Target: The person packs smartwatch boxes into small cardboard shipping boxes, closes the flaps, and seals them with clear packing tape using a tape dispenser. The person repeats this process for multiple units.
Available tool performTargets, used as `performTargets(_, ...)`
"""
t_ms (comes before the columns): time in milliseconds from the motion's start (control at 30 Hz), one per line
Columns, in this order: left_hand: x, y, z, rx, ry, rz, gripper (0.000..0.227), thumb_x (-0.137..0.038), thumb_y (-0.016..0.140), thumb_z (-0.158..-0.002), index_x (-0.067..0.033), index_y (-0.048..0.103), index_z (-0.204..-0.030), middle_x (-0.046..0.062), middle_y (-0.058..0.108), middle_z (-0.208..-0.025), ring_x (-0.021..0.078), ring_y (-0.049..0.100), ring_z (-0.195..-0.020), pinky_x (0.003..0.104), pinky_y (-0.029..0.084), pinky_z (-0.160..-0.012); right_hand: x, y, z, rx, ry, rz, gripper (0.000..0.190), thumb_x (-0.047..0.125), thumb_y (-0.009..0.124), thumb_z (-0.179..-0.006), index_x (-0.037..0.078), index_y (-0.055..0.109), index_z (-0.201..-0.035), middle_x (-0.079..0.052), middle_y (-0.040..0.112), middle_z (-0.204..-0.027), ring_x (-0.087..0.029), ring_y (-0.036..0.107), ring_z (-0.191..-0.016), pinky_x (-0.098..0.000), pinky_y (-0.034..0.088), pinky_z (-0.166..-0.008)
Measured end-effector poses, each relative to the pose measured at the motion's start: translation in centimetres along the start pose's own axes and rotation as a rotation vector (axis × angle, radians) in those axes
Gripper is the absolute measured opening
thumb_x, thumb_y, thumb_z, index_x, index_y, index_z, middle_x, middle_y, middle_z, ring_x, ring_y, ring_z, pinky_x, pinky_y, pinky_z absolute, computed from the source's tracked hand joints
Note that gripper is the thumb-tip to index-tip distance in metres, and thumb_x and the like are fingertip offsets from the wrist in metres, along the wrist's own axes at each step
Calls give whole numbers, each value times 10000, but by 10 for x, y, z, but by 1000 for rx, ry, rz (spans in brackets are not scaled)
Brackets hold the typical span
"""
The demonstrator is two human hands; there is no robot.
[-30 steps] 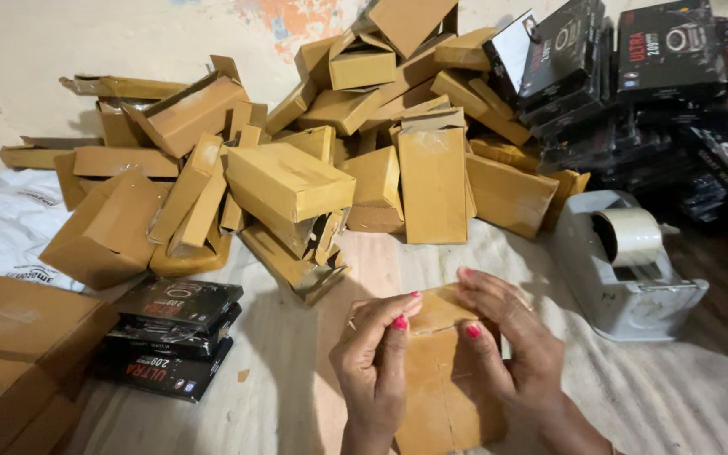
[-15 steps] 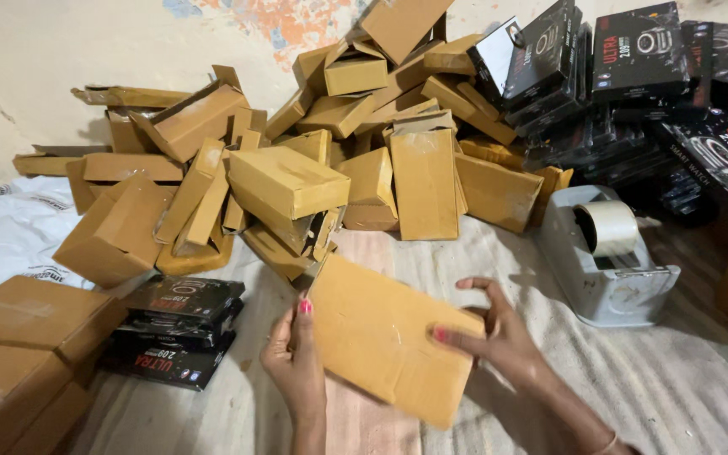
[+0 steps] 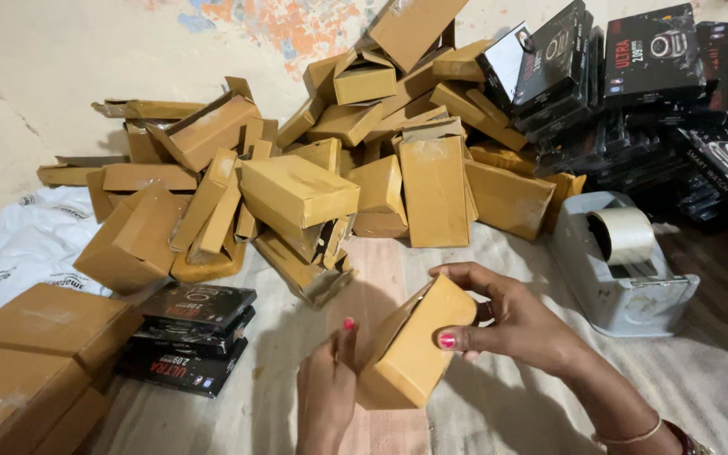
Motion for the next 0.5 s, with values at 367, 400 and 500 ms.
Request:
performTargets(367,-64,2,35,72,228,633,456,-114,823,-802,72,724,-1206,163,824,-1060,137,751,-921,277,609,-820,21,17,-13,73,-417,232,722,221,933,-640,146,580,-1265,-44,674,-1326,-212,639,-1233,-376,545,-972)
performTargets(400,-61,7,36,90,223,647,443,-109,826,-794,74,739,-1188,165,828,-1055,145,756,-920,283,613,-829,1,18,-17,118,-242,108,697,206,916,-620,164,583,-1231,-17,692,-1290,-190,653,-1234,-362,561,-1005)
performTargets(500,-51,20,39,125,242,640,410,-99,841,-769,68,778,-1138,168,840,-1048,166,779,-934,298,621,-862,-20,12,-13,128,-174,109,634,163,907,-611,167,569,-1147,-20,712,-1238,-174,672,-1187,-386,604,-901)
Point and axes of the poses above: each hand's wrist, its own z-axis away from the middle knuckle, its own y-axis out of the palm, x = y × z, the point moved 9 cm from there along -z, towards the middle knuckle
